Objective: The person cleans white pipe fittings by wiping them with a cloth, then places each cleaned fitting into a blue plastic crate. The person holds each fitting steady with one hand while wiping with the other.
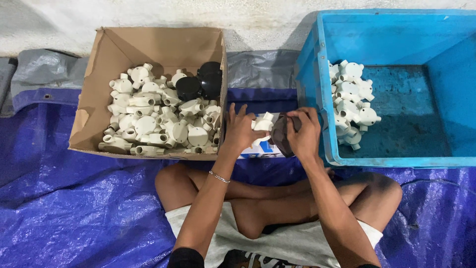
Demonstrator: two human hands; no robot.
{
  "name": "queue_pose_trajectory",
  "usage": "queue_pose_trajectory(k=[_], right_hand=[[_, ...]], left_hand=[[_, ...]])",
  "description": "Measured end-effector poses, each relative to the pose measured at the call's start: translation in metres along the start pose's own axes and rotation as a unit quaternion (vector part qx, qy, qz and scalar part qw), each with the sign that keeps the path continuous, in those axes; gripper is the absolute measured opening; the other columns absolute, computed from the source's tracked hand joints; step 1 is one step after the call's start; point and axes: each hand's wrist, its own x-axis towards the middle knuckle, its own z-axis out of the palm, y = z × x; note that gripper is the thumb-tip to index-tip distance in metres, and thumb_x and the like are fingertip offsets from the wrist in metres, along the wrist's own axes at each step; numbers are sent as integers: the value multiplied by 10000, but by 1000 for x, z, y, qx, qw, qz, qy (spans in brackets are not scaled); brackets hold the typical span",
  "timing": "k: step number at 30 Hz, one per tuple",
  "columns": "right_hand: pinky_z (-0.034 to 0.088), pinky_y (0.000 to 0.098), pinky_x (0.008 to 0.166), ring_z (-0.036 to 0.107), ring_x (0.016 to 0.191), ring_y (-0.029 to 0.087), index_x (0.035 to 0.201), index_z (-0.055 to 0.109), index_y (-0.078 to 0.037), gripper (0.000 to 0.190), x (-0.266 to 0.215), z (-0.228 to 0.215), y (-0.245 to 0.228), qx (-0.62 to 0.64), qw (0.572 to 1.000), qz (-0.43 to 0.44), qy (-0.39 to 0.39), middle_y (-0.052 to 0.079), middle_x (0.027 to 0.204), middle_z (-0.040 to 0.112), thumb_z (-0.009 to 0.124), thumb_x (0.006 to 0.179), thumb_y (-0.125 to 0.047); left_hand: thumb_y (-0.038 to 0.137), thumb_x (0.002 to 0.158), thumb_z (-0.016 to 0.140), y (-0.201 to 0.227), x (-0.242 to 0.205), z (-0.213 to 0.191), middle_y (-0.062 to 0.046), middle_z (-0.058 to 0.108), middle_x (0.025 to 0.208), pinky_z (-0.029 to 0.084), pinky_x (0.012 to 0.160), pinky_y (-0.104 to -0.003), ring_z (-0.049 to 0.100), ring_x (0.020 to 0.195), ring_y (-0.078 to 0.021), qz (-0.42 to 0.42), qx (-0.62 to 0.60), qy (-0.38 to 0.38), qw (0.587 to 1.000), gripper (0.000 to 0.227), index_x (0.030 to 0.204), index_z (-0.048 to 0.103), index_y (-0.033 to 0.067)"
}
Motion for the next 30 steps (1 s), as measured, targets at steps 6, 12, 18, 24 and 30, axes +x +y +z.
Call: queue_pose_trajectory(k=[6, 12, 18, 24, 30], right_hand=[[569, 437, 745, 682, 923, 400, 994, 750, -39, 189, -1, 18, 3, 24, 995, 15, -95, 180, 943, 669, 764, 861, -172], [527, 503, 825, 629, 990, 457, 1162, 661, 1, 460, -6, 11, 0, 6, 999, 26, -41, 236, 1012, 651, 822, 830, -273], [533, 469, 736, 633, 953, 429, 1083, 656, -49, 430, -18, 24, 20, -6, 997, 72, -34, 191, 966, 587, 840, 828, -341], [539, 466, 705, 652, 893, 447, 1018, 683, -19, 380, -15, 26, 18, 3, 995, 84, -54, 212, 876, 608, 799, 874, -351], [515, 516, 697, 652, 864, 464, 902, 702, -51, 267, -14, 28, 7, 51, 990, 47, -125, 233, 798, 650, 568, 1028, -245]], left_hand=[[417, 687, 851, 16, -11, -13, -238, 476, 1436, 271, 1119, -639, 250, 1418, -532, 6, 12, 20, 1000, 613, 1179, 664, 102], [556, 459, 886, 9, -14, -11, -308, 385, 1480, 215, 1144, -645, 212, 1423, -547, 48, 73, 38, 996, 965, 1236, 637, 42], [319, 556, 905, 27, -17, -23, -289, 382, 1496, 181, 1178, -594, 180, 1444, -526, 7, 129, 14, 992, 711, 1143, 679, -13], [319, 557, 900, 35, -15, -57, -273, 337, 1526, 215, 1184, -579, 182, 1438, -540, 16, 162, 54, 985, 722, 1160, 667, -4], [333, 611, 896, 46, -15, -76, -279, 307, 1534, 207, 1184, -621, 167, 1438, -553, 45, 141, 47, 988, 736, 1215, 641, -3]])
